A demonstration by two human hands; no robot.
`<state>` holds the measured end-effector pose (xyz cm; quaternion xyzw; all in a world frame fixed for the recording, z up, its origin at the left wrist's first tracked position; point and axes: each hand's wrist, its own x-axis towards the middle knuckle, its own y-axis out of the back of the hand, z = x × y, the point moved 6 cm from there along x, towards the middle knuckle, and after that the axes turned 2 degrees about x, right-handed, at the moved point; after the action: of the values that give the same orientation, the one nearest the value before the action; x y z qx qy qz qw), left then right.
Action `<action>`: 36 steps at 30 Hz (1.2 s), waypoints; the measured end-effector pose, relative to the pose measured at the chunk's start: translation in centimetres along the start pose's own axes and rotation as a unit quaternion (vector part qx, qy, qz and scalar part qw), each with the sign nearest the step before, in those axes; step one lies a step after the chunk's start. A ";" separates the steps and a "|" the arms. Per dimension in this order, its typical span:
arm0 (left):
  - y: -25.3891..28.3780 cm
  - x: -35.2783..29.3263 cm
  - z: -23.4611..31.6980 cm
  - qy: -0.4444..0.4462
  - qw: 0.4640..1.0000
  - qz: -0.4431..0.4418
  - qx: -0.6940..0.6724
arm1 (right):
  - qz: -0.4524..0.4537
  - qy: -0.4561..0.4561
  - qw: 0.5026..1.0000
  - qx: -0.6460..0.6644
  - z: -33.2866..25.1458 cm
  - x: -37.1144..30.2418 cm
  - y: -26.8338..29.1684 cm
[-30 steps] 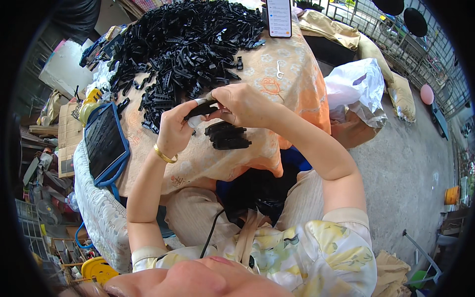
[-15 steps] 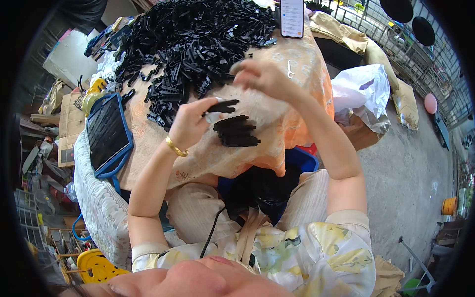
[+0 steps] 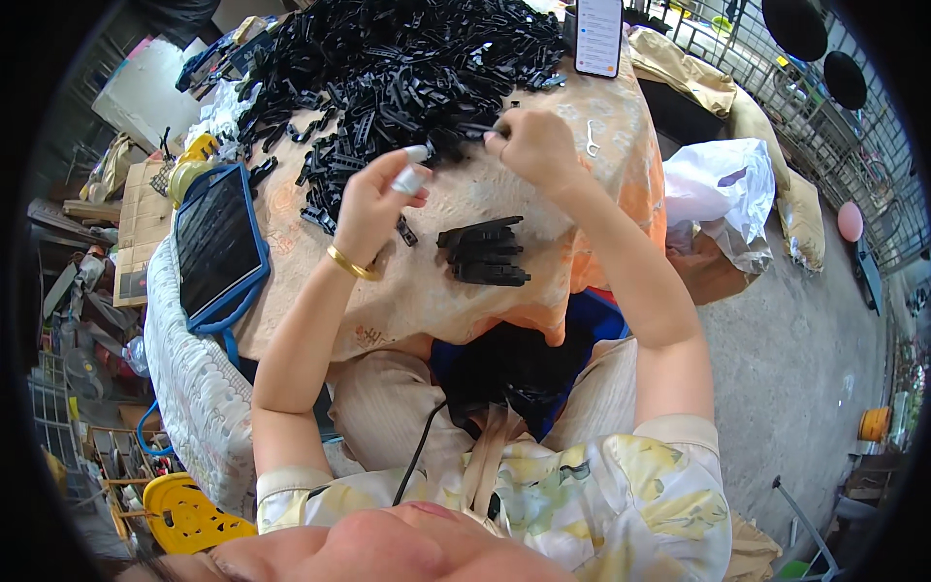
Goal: Sorting through a large pile of small black plastic components on a table.
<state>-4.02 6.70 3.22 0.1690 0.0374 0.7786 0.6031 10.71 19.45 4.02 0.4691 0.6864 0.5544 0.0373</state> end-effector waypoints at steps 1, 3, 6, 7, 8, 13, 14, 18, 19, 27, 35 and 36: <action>0.4 0.4 -0.4 0.035 0.999 0.002 -0.032 | 0.006 -0.024 0.997 0.072 0.5 0.0 0.8; 0.5 0.6 -0.6 0.088 0.992 0.001 -0.094 | -0.031 -0.087 0.973 0.212 0.9 0.3 0.3; -0.2 0.5 -0.9 0.126 0.965 -0.009 -0.231 | -0.108 -0.090 0.919 0.368 -3.0 -0.4 -1.1; 0.0 0.8 -1.5 0.116 0.961 -0.017 -0.251 | -0.143 -0.057 0.912 0.380 -4.5 -0.7 -1.9; 0.3 0.8 -1.5 0.116 0.961 -0.016 -0.251 | -0.154 -0.033 0.907 0.390 -5.6 -1.1 -2.5; 4.2 1.3 -0.9 0.035 0.962 0.125 -0.241 | -0.285 0.005 0.945 0.162 -9.3 -1.7 -3.6; 4.9 1.5 -0.8 0.032 0.963 0.149 -0.224 | -0.285 0.006 0.945 0.162 -9.8 -2.1 -3.8; 5.3 1.9 -1.8 0.055 0.975 0.115 -0.180 | -0.306 0.135 0.942 0.018 -11.4 -2.3 -4.8; 5.1 1.8 -1.9 0.053 0.974 0.119 -0.185 | -0.299 0.150 0.942 0.024 -11.3 -2.0 -4.8; 2.3 1.0 -0.8 0.114 0.989 0.021 -0.096 | -0.123 0.107 0.912 0.377 -6.7 -2.5 -0.1; 0.2 0.4 -0.9 0.118 0.986 -0.083 -0.084 | -0.074 0.086 0.918 0.379 -6.0 -3.4 0.7; -0.1 0.2 -0.8 0.118 0.986 -0.084 -0.083 | -0.038 0.115 0.933 0.340 -6.0 -3.6 1.1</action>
<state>-4.18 7.03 2.48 0.0220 0.0579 0.7401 0.6696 9.94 12.54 5.56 0.3603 0.8507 0.3363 -0.1826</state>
